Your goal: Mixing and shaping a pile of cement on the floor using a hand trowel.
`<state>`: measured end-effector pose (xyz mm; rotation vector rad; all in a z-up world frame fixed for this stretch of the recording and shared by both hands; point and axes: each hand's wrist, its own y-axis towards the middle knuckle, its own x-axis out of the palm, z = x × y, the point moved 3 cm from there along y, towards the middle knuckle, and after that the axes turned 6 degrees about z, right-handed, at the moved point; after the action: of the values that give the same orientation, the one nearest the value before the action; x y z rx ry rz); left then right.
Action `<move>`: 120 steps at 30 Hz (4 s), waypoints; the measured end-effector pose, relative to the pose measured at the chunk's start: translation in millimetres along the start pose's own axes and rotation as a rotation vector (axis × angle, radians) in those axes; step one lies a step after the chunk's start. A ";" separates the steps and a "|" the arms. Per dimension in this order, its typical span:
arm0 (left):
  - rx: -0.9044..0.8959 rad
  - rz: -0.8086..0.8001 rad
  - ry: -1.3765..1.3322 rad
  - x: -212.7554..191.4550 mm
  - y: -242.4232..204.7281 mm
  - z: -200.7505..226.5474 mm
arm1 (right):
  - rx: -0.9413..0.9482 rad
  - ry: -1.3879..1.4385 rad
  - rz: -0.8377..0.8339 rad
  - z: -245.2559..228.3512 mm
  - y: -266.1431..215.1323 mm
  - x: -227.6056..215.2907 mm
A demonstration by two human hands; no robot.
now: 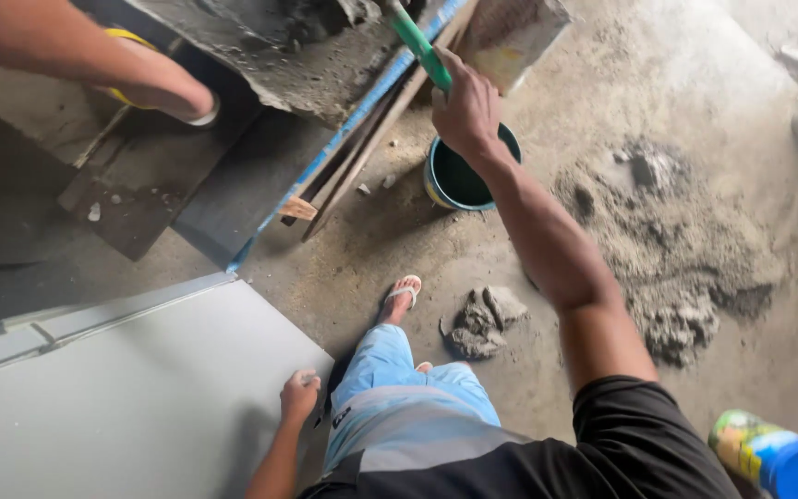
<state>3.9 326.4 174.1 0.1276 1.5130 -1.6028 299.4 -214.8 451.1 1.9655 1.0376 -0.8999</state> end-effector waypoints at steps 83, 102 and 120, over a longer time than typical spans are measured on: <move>0.402 -0.137 0.497 90.6 57.2 114.8 | 1.413 0.216 -0.148 247.7 -649.1 -46.0; 0.011 0.027 -0.085 -14.7 -4.2 47.1 | 0.224 -0.027 -0.154 36.5 33.8 13.4; -0.189 -0.083 -0.149 -34.3 -41.1 25.4 | 0.404 0.907 -0.086 -3.4 -42.5 3.9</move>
<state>9.8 316.5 232.2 -0.1588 1.5606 -1.4897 265.0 -193.1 437.9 2.7869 1.5126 -0.2167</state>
